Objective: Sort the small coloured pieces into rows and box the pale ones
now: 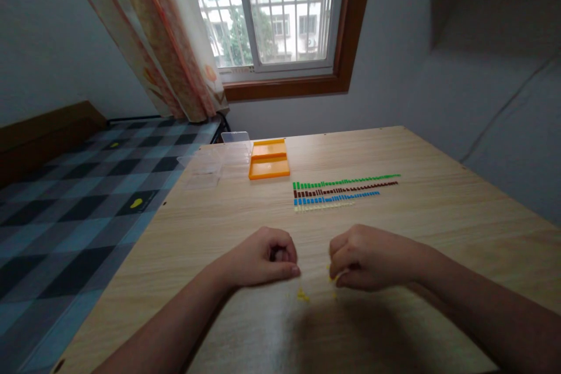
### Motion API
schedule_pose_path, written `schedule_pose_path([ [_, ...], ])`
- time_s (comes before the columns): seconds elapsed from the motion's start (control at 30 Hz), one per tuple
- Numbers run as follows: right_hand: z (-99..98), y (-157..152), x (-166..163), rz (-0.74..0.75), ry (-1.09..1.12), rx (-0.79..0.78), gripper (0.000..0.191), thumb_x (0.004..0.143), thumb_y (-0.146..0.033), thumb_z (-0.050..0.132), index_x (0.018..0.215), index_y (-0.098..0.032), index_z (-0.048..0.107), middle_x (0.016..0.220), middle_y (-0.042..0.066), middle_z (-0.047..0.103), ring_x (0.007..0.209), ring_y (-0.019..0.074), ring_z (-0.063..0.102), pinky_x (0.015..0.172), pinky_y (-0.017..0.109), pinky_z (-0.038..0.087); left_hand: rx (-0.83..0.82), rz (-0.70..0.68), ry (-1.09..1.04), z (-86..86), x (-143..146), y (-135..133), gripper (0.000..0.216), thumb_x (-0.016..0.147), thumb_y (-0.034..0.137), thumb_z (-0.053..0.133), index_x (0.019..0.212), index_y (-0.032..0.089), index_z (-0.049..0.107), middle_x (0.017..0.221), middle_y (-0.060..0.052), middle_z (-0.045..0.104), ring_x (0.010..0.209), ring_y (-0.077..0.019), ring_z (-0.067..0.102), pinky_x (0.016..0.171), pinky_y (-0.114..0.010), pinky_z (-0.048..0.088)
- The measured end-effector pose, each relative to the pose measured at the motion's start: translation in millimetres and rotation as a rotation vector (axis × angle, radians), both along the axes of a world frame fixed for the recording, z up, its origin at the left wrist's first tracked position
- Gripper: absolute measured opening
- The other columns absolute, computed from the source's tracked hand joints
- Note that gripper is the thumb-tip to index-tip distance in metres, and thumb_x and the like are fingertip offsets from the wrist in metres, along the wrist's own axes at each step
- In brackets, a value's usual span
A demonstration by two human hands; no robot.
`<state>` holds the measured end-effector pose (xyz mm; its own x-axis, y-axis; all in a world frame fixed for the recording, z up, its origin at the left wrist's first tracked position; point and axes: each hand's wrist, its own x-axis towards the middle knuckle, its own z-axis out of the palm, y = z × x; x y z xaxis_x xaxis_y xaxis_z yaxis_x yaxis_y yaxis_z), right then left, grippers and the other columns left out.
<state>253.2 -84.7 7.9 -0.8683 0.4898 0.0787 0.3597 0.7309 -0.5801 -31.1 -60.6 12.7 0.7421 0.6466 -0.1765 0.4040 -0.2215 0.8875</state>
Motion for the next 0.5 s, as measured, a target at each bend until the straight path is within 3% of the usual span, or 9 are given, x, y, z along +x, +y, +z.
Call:
schedule_pose_path([
  [0.5, -11.8, 0.9, -10.2, -0.037, 0.054, 0.184, 0.017, 0.089, -0.014, 0.057, 0.087, -0.02, 0.073, 0.076, -0.001, 0.064, 0.064, 0.0075, 0.056, 0.063, 0.02, 0.038, 0.028, 0.034, -0.062, -9.7, -2.3, 4.4, 0.033, 0.087, 0.045, 0.068, 0.083, 0.013, 0.067, 0.066, 0.0, 0.059, 0.057, -0.0106, 0.045, 0.054, -0.023, 0.034],
])
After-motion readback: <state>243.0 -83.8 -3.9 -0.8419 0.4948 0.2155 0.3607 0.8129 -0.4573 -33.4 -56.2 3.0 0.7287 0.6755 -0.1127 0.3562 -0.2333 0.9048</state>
